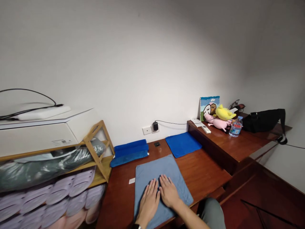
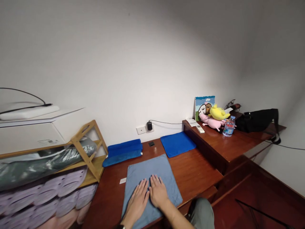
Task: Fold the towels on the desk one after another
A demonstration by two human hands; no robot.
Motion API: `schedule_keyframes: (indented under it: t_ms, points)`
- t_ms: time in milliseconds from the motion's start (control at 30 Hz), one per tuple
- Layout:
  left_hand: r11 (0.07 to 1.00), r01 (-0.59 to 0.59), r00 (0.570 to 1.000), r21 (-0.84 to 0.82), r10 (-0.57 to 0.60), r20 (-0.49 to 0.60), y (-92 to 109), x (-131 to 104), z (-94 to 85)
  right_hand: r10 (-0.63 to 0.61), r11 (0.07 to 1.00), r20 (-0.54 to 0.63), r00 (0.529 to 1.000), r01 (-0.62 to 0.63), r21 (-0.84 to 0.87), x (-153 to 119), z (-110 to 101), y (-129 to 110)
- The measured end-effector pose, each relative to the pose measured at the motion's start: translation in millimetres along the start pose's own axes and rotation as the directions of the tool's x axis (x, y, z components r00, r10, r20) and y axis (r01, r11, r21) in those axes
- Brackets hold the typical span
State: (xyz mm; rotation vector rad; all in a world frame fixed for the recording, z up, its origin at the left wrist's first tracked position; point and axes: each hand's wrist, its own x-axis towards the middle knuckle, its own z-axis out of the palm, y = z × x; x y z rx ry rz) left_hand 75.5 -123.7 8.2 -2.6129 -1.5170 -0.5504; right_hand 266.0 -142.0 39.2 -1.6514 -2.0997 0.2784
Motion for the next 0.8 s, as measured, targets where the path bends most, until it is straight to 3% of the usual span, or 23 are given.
schedule_keyframes:
  t_ms: [100,267,367,467,633,700,800]
  points:
    - [1.0,0.028,0.999,0.013,-0.029,0.033,8,-13,5.5,0.027,1.0,0.058,0.998,-0.026,-0.012,-14,5,0]
    - [0.989,0.135,0.991,0.052,-0.135,-0.003,-27,-46,1.2,0.174,0.978,0.053,0.983,-0.166,-0.125,-26,-27,48]
    - [0.982,0.18,0.984,0.059,-0.178,-0.026,-36,-55,-5.2,0.288,0.945,0.047,0.956,-0.276,-0.177,-29,-42,62]
    - [0.987,0.151,0.988,0.06,-0.148,-0.054,-20,-51,-7.3,0.278,0.947,-0.019,0.961,-0.277,-0.162,-32,-36,45]
    - [0.998,0.058,0.998,0.031,-0.057,-0.021,22,-37,0.3,0.086,0.996,-0.003,0.996,-0.086,-0.035,-45,-1,-10]
    - [0.997,0.062,0.998,0.036,-0.062,0.002,24,-41,3.3,0.078,0.997,0.022,0.997,-0.078,-0.004,-53,2,-15]
    - [0.992,0.103,0.995,0.069,-0.103,0.007,8,-55,4.5,0.165,0.986,0.036,0.986,-0.165,0.003,-63,-9,0]
